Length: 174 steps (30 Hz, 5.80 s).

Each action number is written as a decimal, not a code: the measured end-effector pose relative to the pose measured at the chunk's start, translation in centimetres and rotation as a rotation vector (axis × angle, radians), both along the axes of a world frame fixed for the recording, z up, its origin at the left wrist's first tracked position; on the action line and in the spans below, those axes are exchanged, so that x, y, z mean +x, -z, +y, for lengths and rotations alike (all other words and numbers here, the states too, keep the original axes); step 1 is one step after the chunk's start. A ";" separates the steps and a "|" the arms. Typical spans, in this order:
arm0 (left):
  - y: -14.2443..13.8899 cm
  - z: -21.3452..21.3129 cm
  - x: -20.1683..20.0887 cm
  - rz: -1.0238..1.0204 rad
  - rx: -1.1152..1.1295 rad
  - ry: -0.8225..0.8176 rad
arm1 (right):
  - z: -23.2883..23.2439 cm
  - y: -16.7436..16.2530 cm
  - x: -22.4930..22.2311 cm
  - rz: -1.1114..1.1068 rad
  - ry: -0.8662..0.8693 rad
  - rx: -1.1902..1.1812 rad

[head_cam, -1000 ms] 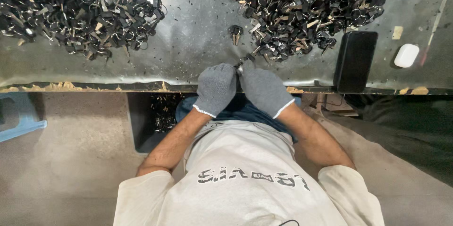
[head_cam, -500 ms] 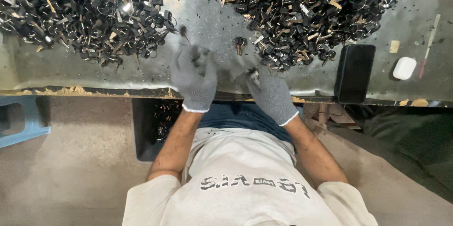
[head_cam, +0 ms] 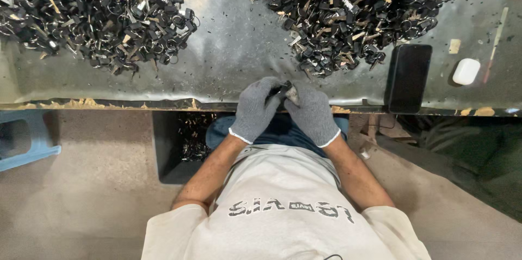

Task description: The person sits at a workbench and sorts small black metal hardware pieces from large piles, picking items one at a time with both gloved hands, separating them and dropping selected pieces into a bin below the bench. A phone and a small white object rest on the bench beside the piles.

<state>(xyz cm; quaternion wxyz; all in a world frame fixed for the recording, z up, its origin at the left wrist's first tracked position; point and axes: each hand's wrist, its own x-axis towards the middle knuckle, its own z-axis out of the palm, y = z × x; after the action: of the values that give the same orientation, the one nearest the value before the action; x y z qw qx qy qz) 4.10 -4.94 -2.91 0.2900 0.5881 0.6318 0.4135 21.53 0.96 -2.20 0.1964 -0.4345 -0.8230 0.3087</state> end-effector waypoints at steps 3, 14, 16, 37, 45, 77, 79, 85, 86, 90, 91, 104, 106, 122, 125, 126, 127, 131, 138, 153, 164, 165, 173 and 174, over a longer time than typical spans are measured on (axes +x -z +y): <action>-0.7 -0.3 -0.5 0.273 0.137 -0.034 | -0.1 -0.9 0.1 -0.081 0.004 -0.060; -1.1 1.2 -1.0 0.133 0.080 0.118 | 0.4 -1.0 -0.9 0.125 0.049 -0.049; -0.7 1.3 -0.7 0.278 0.108 0.121 | 0.6 -1.0 -0.9 0.073 0.122 -0.084; 0.3 2.7 -2.1 0.393 0.016 0.061 | 0.7 1.0 -2.0 -0.388 -0.103 0.214; 0.4 2.8 -2.1 0.354 -0.030 0.069 | 0.5 0.4 -1.4 -0.476 -0.095 0.074; 1.7 2.0 -1.3 0.555 0.157 0.094 | 1.6 -1.6 -2.1 -0.495 -0.088 0.037; 1.5 2.0 -1.6 0.477 0.141 0.070 | 1.3 -1.3 -1.8 -0.469 -0.081 0.056; 1.5 2.1 -2.1 0.331 0.140 0.088 | 0.5 -0.4 -1.7 -0.570 -0.163 0.401; 1.7 2.1 -2.0 0.314 0.114 0.098 | 0.2 -0.4 -2.0 -0.596 -0.142 0.395; 2.3 1.8 -1.5 0.349 0.095 0.108 | -0.2 -0.8 -3.0 -0.642 -0.118 0.189; 2.3 1.7 -1.5 0.366 0.109 0.119 | 0.2 -0.8 -3.0 -0.580 -0.159 0.066; 0.9 1.1 -1.4 0.506 0.112 -0.003 | 0.5 -1.0 -1.3 -0.498 -0.168 0.184; 0.9 1.1 -1.5 0.507 0.095 -0.014 | 0.1 -1.1 -0.9 -0.612 -0.138 0.194; 1.2 0.3 -1.2 0.414 0.073 -0.010 | 2.7 -1.2 -0.7 -0.198 -0.264 -0.224; -0.4 -0.2 -2.0 0.418 0.101 -0.177 | 2.8 -1.4 0.3 -0.081 -0.127 -0.152; -0.9 -0.5 -1.9 0.427 0.105 -0.242 | 2.6 -1.5 0.4 -0.075 -0.060 -0.159; -1.3 -0.5 -1.7 0.464 0.082 -0.176 | 2.6 -1.5 0.3 -0.194 -0.022 -0.115; -1.7 0.8 0.3 0.513 -0.026 -0.063 | 1.1 -1.5 -1.0 -0.526 0.022 -0.012; 0.0 3.8 -1.2 0.390 0.015 0.067 | -1.0 -0.8 -1.2 -0.311 -0.015 -0.051; 1.8 0.7 -1.9 0.436 0.032 0.057 | -0.4 -0.5 -2.5 -0.487 -0.094 0.084; 1.4 1.1 -2.1 0.436 0.118 0.085 | 1.3 -1.7 -2.6 -0.467 -0.090 0.033; 1.3 1.0 -2.0 0.444 0.093 0.092 | 1.2 -1.8 -2.6 -0.520 -0.065 0.077; 1.3 -0.3 -1.6 0.539 0.020 0.017 | 1.4 -1.2 -2.0 -0.347 -0.119 0.109; 1.3 -0.4 -1.6 0.568 -0.028 0.014 | 1.1 -1.1 -1.7 -0.431 -0.132 0.143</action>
<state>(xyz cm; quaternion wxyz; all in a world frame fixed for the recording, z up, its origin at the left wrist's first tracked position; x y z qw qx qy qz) 2.54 -5.30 -4.19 0.1124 0.6808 0.6891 0.2214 19.85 2.10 -1.06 0.0256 -0.4205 -0.8924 0.1619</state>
